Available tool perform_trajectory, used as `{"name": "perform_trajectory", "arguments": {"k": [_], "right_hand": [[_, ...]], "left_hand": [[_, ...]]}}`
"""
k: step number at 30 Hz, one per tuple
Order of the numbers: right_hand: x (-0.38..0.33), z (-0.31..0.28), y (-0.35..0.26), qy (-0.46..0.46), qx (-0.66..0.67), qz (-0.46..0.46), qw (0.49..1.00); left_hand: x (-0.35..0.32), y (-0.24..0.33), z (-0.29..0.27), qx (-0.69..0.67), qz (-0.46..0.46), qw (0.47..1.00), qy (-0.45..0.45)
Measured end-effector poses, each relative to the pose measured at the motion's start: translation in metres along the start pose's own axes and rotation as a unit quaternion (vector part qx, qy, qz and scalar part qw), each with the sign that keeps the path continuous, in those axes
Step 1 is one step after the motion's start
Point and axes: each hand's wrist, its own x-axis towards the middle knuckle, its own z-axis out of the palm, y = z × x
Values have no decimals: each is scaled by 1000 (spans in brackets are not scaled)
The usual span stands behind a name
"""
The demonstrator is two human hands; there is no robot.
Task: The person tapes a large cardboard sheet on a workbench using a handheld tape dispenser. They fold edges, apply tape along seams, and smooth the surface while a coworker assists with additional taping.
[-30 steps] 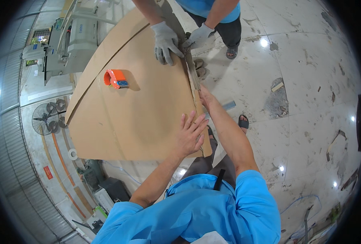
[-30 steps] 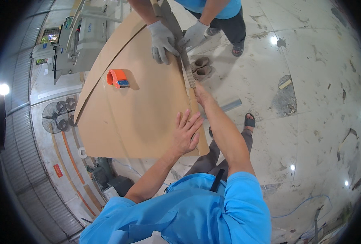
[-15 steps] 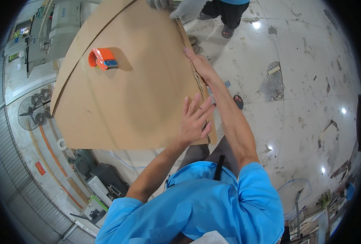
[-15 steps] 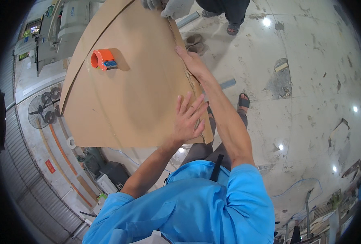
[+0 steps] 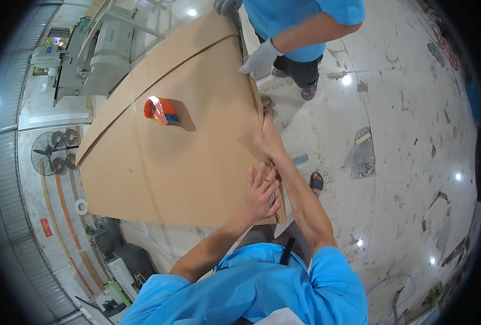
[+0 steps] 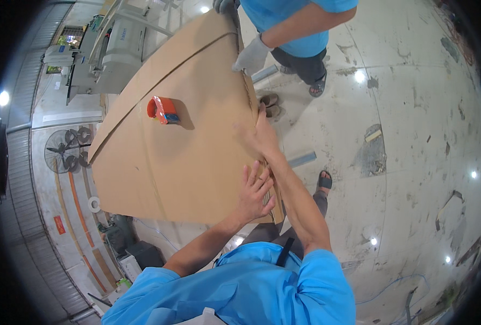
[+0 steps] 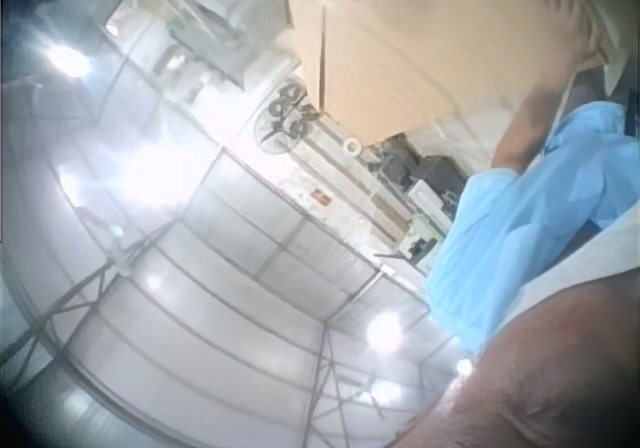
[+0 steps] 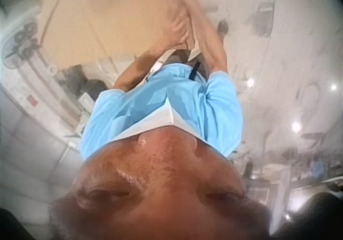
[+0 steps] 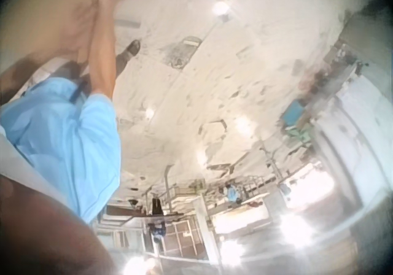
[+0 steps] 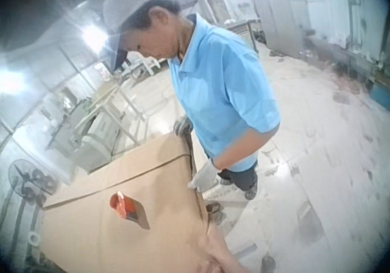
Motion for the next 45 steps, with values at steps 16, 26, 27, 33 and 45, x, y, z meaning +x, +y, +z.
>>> {"name": "perform_trajectory", "arguments": {"k": [16,26,27,33,45], "right_hand": [[-6,2,-3,4,-85,-59,995],[-12,0,-17,-20,-18,-25,999],[-12,0,-16,-16,-26,-28,999],[-5,-6,-6,-6,-160,-25,987],[4,-11,7,-41,-94,-58,993]], "left_hand": [[-1,2,-4,-18,-3,1000,12],[-4,4,-2,-22,-6,998,62],[-5,3,-1,-21,-7,998,63],[-7,2,5,-6,-8,998,60],[-8,-2,11,-15,3,998,68]]}}
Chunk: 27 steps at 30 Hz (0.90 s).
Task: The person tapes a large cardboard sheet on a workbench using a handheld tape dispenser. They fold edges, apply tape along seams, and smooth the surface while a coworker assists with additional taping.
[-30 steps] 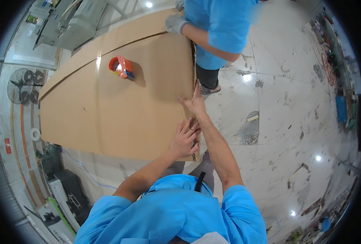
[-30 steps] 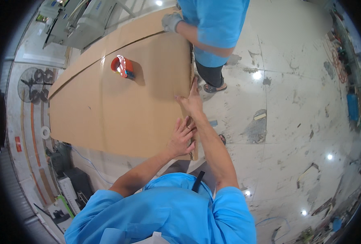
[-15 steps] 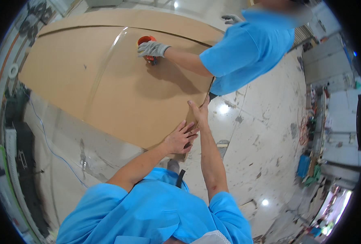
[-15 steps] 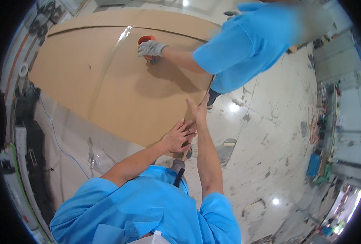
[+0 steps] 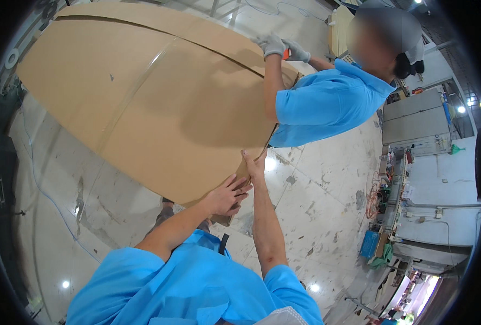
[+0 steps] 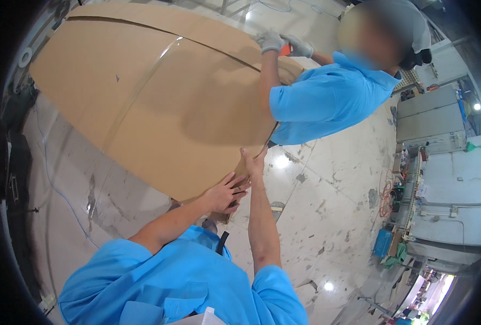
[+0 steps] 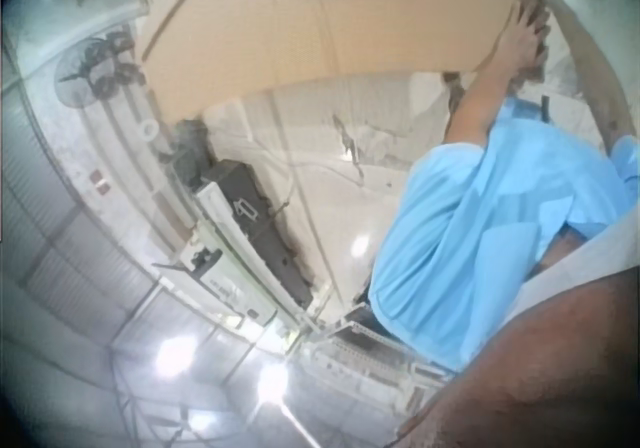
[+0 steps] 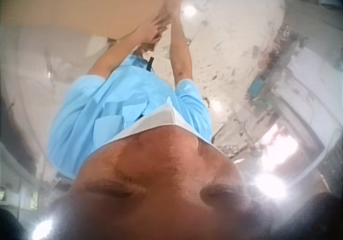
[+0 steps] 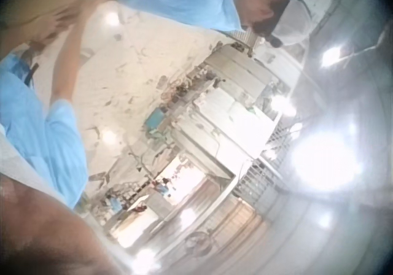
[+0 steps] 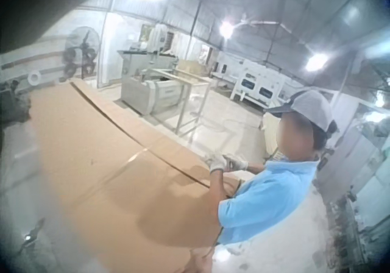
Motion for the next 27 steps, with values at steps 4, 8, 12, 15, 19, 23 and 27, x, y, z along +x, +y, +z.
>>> {"name": "perform_trajectory", "arguments": {"k": [4,8,12,15,19,23,27], "right_hand": [[3,-1,3,-12,-6,39,999],[5,-2,6,-14,6,-3,1000],[6,-2,9,-11,-5,21,1000],[6,-2,11,-12,3,17,1000],[5,-1,10,-16,6,9,1000],[3,-1,6,-15,16,13,1000],[1,-1,2,-15,30,23,999]], "left_hand": [[0,0,-1,-5,2,1000,2],[0,0,-2,4,1,1000,-9],[0,1,-1,0,1,1000,16],[0,1,0,-2,0,1000,22],[-1,0,1,3,-2,1000,10],[-1,-1,2,7,-1,1000,1],[0,0,1,10,0,1000,5]]}}
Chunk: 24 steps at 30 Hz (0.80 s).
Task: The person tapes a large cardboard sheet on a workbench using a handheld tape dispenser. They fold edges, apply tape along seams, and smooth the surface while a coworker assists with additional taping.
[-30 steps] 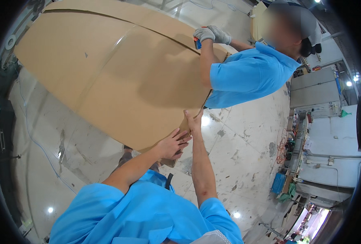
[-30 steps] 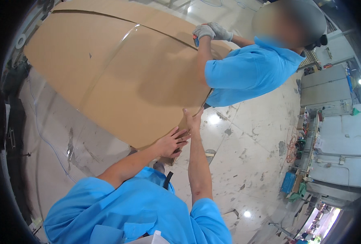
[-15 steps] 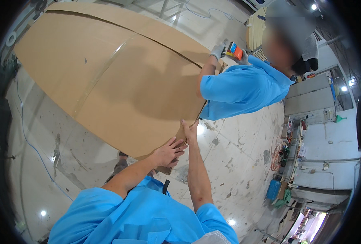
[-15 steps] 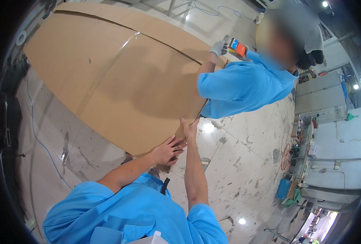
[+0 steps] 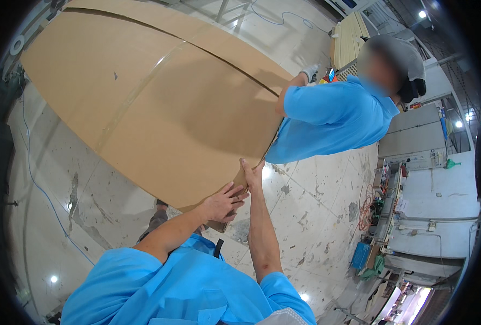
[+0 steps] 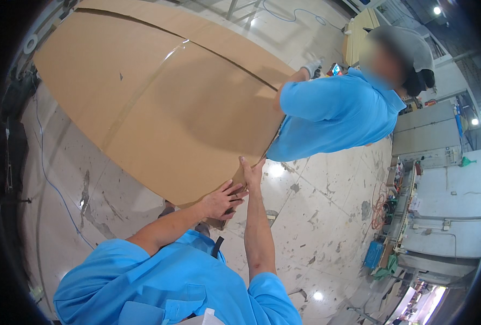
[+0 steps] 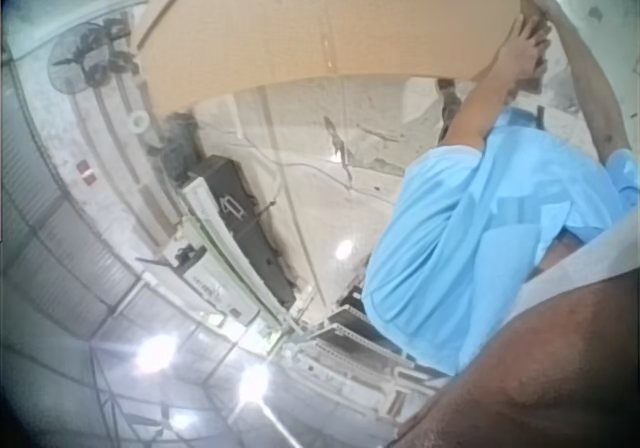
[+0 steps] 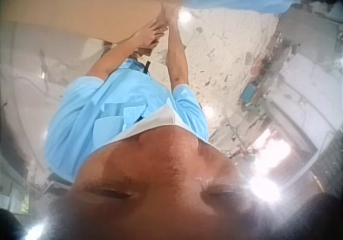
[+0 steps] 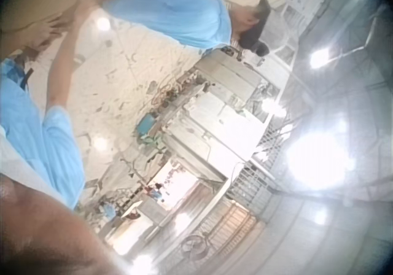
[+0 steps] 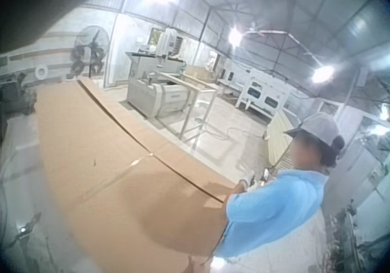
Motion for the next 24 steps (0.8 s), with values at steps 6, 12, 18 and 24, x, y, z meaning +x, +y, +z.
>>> {"name": "perform_trajectory", "arguments": {"k": [6,12,18,24], "right_hand": [[1,-1,-1,-2,-2,7,1000],[2,-1,1,-7,1,1,1000],[3,0,1,-12,2,3,1000],[2,-1,0,-14,11,11,1000]], "left_hand": [[0,0,0,3,-1,1000,0],[0,0,2,3,-1,1000,-4],[-1,0,2,4,-6,1000,5],[-1,-1,2,7,1,1000,5]]}}
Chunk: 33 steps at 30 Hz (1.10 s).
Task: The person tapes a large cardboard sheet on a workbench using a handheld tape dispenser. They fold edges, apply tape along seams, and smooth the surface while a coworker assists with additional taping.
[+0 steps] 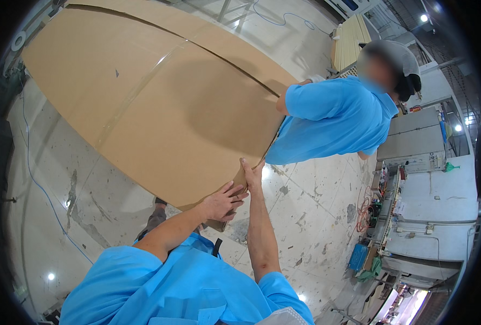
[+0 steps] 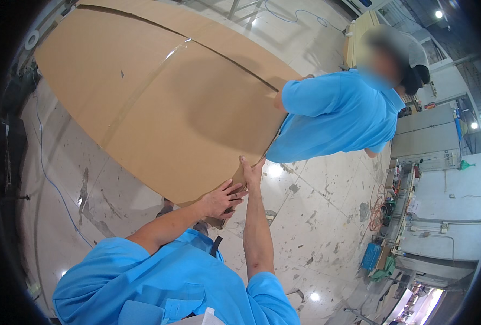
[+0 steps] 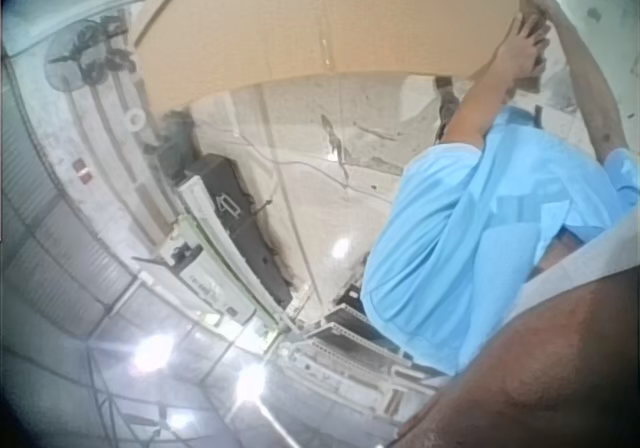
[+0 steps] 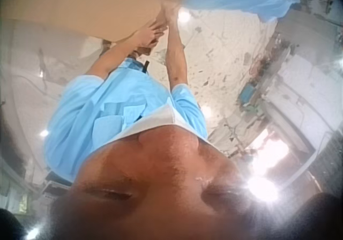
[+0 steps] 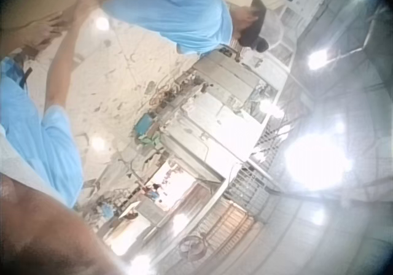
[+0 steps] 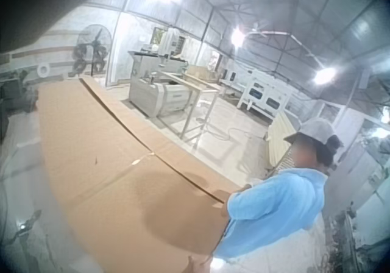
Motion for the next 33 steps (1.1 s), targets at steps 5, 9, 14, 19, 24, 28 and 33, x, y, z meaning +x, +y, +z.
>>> {"name": "perform_trajectory", "arguments": {"k": [5,9,14,19,24,28,33], "right_hand": [[0,2,-3,-3,-3,-18,1000],[-3,2,-7,3,11,-6,1000],[-5,1,-10,-12,5,-33,999],[-3,1,-7,-13,9,-47,999],[-1,1,-6,-10,21,-28,999],[-3,0,-10,-15,-14,-40,999],[-7,2,-16,-12,13,-9,1000]], "left_hand": [[0,0,-1,0,-3,1000,-9],[0,1,-4,1,-5,1000,-7],[0,3,-8,-16,-12,1000,-17],[0,3,-8,-13,-11,1000,-12],[-1,2,-4,-11,-8,1000,2],[0,2,-3,-9,-7,1000,-2],[0,3,-6,-3,-7,1000,-8]]}}
